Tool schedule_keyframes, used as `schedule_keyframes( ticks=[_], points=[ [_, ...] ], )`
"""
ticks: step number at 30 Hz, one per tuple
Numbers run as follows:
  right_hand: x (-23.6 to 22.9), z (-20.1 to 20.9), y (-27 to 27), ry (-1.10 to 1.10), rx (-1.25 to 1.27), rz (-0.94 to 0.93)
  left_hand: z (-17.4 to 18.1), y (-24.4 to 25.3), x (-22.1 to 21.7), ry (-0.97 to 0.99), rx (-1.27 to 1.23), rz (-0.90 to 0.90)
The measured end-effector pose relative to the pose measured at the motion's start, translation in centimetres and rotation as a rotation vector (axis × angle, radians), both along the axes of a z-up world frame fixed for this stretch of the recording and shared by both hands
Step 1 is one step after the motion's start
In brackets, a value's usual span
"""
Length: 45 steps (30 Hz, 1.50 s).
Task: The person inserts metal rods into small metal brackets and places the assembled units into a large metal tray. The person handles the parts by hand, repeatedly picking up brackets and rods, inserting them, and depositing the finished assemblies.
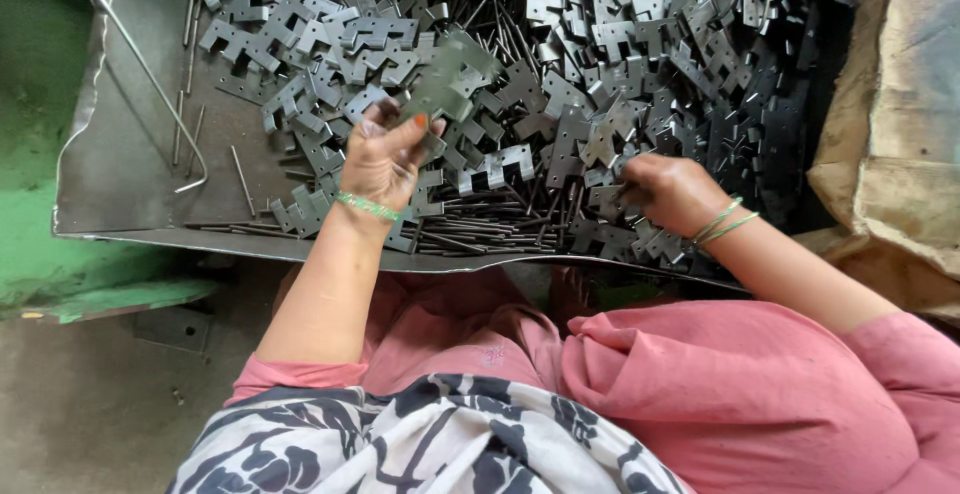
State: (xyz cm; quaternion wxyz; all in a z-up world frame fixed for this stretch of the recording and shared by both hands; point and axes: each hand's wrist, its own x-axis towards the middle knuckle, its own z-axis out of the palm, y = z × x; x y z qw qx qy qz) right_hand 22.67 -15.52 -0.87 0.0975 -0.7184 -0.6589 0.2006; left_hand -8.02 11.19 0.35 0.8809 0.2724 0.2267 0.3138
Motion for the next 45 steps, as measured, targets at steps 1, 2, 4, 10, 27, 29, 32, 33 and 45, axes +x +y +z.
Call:
schedule_keyframes(
  ticks=[1,2,4,10,27,29,32,33,45],
  points=[
    [0.4,0.1,0.1,0.183,0.096,-0.082,0.4,-0.2,-0.7,-0.155,-0.161,-0.061],
    [0.8,0.4,0.2,0.361,0.191,-0.165,0.8,-0.5,-0.9,-0.175,-0.130,-0.121],
    [1.5,1.2,0.6,0.557,0.218,-0.338,1.4,-1.5,-0.7,-0.214,-0.067,-0.241],
    [1.8,4.5,1.9,0.993,0.127,-0.669,-1.1,-5.2,3.8,0.636,1.326,-0.325],
    [1.8,3.1,2.2,1.527,-0.030,-1.067,-4.7,-5.1,6.0,0.161,0.080,-0.214],
    [1.0,4.6,3.2,1.383,-0.045,-0.971,-4.3,-5.0,5.2,0.095,-0.275,-0.160],
    [-0.3,8.1,4.4,1.025,0.066,-0.474,-3.4,-5.9,4.8,0.021,-0.358,-0.237],
    [-0.9,9.3,4.8,0.867,0.125,-0.256,-3.1,-6.8,4.9,0.004,-0.385,-0.274],
    [-9.4,11.6,7.2,0.227,0.291,0.296,-0.7,-11.0,7.7,-0.161,-0.394,-0.246]
  ],
)
